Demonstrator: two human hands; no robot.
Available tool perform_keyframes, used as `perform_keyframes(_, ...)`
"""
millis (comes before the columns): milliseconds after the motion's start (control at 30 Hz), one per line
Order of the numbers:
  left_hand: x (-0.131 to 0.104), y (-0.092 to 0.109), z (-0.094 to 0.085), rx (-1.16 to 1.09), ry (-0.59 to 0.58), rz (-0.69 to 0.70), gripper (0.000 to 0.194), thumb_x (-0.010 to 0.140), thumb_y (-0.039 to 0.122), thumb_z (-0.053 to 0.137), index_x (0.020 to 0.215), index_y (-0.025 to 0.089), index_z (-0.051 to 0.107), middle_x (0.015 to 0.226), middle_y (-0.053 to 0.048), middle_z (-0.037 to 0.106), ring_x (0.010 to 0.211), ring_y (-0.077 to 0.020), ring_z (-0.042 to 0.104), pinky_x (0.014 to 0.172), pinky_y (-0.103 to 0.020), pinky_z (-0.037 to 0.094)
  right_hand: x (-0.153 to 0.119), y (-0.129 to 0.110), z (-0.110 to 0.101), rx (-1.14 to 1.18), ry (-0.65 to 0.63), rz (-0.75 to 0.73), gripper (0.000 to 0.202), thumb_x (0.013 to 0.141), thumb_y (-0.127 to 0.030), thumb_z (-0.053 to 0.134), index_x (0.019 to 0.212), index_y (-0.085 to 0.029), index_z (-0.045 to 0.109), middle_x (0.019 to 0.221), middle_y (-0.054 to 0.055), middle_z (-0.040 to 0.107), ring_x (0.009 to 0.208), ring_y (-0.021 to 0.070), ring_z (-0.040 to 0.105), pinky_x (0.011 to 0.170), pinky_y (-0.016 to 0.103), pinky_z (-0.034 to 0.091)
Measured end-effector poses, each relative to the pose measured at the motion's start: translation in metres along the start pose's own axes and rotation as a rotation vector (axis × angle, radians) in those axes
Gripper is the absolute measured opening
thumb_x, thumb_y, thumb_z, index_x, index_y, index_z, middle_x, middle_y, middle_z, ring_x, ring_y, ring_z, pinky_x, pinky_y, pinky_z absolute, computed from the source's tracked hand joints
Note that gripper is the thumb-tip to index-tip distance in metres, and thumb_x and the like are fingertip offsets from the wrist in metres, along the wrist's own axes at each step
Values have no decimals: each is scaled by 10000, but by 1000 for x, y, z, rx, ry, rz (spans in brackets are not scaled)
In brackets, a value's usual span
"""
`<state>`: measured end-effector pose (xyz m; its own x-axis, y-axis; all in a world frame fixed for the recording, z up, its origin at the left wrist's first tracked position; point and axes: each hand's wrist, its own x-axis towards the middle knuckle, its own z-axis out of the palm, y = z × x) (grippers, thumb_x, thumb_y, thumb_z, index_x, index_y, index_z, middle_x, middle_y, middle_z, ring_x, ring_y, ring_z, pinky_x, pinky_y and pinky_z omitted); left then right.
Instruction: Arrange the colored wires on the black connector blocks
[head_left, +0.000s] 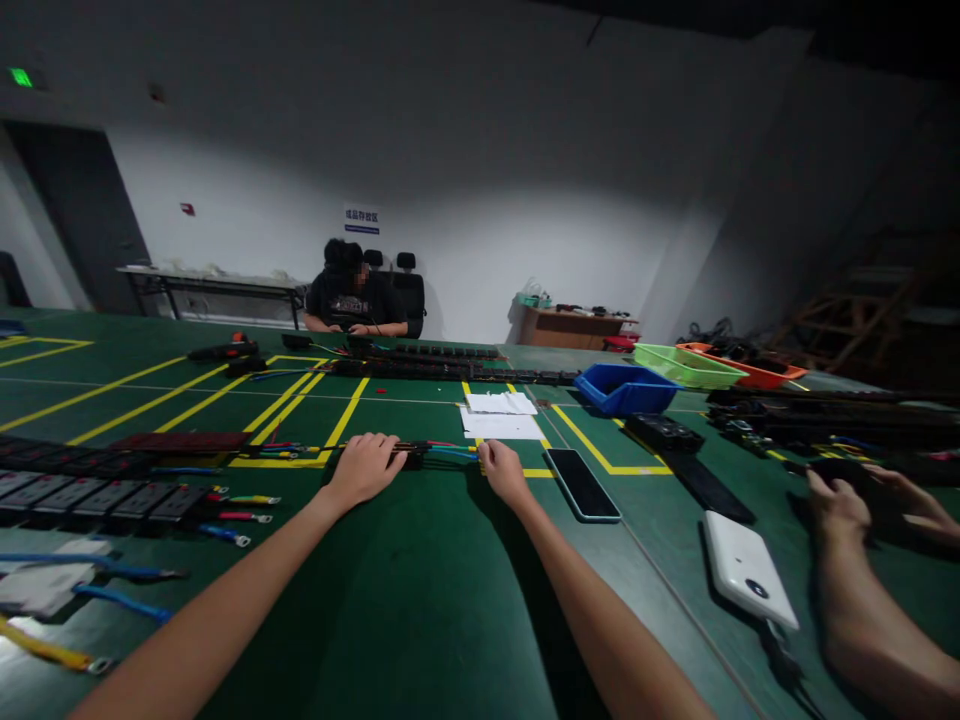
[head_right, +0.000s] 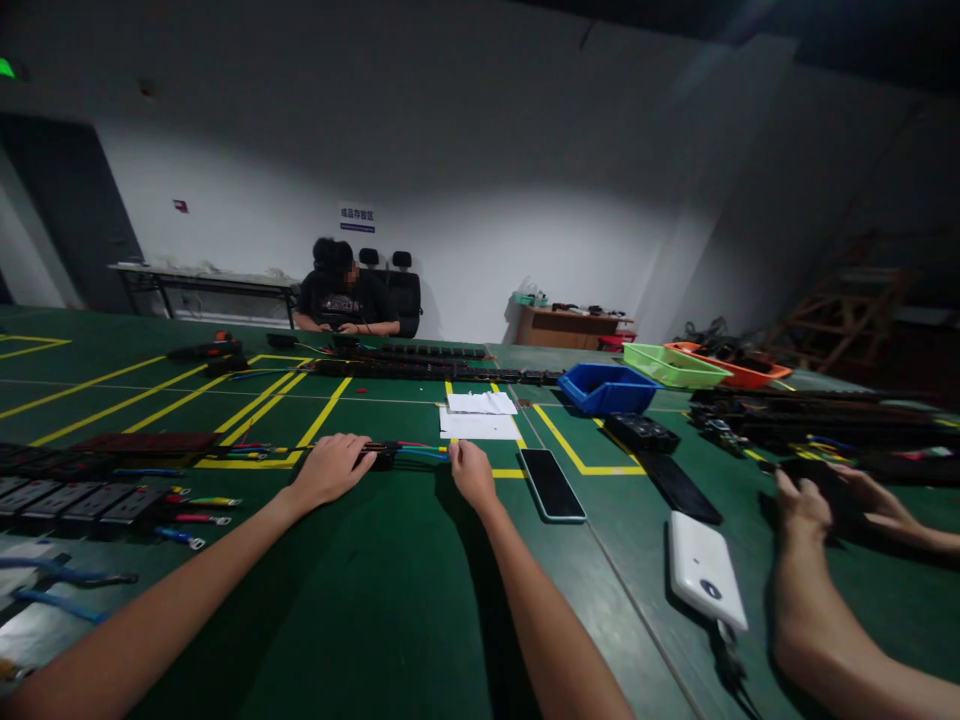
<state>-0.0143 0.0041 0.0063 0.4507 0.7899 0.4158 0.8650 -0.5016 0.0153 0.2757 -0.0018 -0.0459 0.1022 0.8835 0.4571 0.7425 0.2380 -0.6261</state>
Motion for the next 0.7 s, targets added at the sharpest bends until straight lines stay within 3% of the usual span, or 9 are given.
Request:
perform_keyframes(333,-25,21,-19,-28,-88,-16,548,1020,544,281,1153,193,680,1086,-129,736,999,-293,667,897,-442,472,-33,-16,-21,-6,-14,58,361,997,-322,404,707,-210,587,693,36,639,649,175,558,586,261,307)
perform_keyframes(700,-60,44,-36,-25,-72,-31,530,1018,558,301,1125,196,672,1055,-129,736,971,-295,673,858,-425,465,-66,-34,-50,-54,-64,134,285,983,-262,476,770,-189,650,778,47,677,709,175,575,609,245,317)
